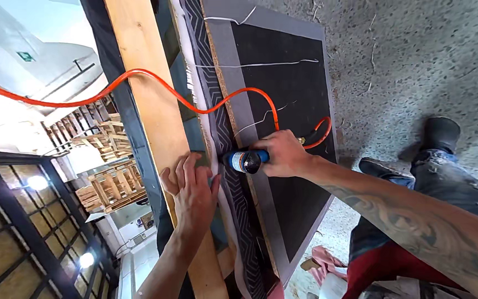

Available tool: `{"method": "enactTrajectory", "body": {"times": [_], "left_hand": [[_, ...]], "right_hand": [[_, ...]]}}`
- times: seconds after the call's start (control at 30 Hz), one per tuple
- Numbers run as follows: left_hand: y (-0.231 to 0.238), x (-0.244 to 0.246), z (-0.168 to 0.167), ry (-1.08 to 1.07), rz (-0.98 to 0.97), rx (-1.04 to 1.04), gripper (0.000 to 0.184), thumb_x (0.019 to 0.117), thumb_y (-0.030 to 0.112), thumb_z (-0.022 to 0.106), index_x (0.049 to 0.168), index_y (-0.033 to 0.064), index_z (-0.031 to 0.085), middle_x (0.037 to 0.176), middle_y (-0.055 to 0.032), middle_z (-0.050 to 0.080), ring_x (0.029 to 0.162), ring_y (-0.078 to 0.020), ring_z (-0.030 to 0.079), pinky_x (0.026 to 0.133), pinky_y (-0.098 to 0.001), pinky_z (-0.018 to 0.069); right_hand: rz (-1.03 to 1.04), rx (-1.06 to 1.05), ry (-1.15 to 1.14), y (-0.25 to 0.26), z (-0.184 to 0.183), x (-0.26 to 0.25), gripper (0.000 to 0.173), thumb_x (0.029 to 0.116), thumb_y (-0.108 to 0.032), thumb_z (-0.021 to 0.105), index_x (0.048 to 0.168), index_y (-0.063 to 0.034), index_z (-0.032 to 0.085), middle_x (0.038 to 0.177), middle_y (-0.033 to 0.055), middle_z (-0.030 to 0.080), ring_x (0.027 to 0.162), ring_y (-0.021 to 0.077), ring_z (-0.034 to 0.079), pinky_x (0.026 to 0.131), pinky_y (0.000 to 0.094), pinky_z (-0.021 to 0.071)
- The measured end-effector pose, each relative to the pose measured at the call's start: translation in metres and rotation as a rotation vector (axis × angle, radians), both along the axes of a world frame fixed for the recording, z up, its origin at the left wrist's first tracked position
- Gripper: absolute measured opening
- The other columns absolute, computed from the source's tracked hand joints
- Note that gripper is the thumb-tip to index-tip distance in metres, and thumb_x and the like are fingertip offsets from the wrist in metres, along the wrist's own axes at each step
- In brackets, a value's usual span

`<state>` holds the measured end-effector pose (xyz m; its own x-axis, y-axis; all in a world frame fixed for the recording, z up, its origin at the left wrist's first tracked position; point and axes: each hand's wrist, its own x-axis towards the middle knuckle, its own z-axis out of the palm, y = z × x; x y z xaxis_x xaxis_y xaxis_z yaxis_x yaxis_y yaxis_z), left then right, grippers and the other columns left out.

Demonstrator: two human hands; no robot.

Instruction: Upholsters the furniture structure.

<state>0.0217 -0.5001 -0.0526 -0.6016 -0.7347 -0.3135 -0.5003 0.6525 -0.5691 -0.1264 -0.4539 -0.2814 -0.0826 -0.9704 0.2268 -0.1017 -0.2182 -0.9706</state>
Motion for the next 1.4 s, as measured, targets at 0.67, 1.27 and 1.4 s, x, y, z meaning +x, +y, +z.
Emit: {"method": "enactTrajectory", "body": {"times": [0.67, 1.27, 1.4], "left_hand": [[-0.1, -0.042, 0.037, 0.51, 0.501, -0.039, 0.065, 0.1024, 0.056, 0.05, 0.151, 0.0133, 0.047, 0.139, -0.0085, 0.061, 0.122, -0.0156, 0.062, 0.103, -0.0421, 0.053], [-0.103, -0.047, 0.037, 0.658, 0.606, 0.054, 0.058, 0.1018, 0.048, 0.057, 0.141, 0.005, 0.055, 0.114, -0.0014, 0.072, 0.1, -0.0009, 0.069, 0.086, -0.0225, 0.0597], [-0.105, -0.046, 0.041, 0.684, 0.616, 0.129, 0.051, 0.1032, 0.034, 0.059, 0.136, -0.0041, 0.054, 0.109, -0.0061, 0.072, 0.096, -0.0019, 0.07, 0.084, -0.0235, 0.0607]], "right_hand": [[-0.026, -0.022, -0.013, -0.097, -0.02, -0.064, 0.026, 0.0776, -0.039, 0.069, 0.098, -0.0244, 0.079, 0.082, -0.0036, 0.075, 0.077, 0.0162, 0.07, 0.067, 0.0498, 0.0542], [-0.145, -0.019, 0.063, -0.187, -0.024, -0.117, 0.025, 0.0784, -0.047, 0.071, 0.077, -0.0217, 0.072, 0.067, -0.0046, 0.066, 0.064, 0.0133, 0.064, 0.057, 0.0458, 0.0495], [-0.113, -0.013, 0.051, -0.188, -0.023, -0.12, 0.025, 0.0765, -0.045, 0.071, 0.087, -0.0233, 0.077, 0.075, -0.0052, 0.072, 0.072, 0.0121, 0.068, 0.064, 0.0456, 0.0541]]}}
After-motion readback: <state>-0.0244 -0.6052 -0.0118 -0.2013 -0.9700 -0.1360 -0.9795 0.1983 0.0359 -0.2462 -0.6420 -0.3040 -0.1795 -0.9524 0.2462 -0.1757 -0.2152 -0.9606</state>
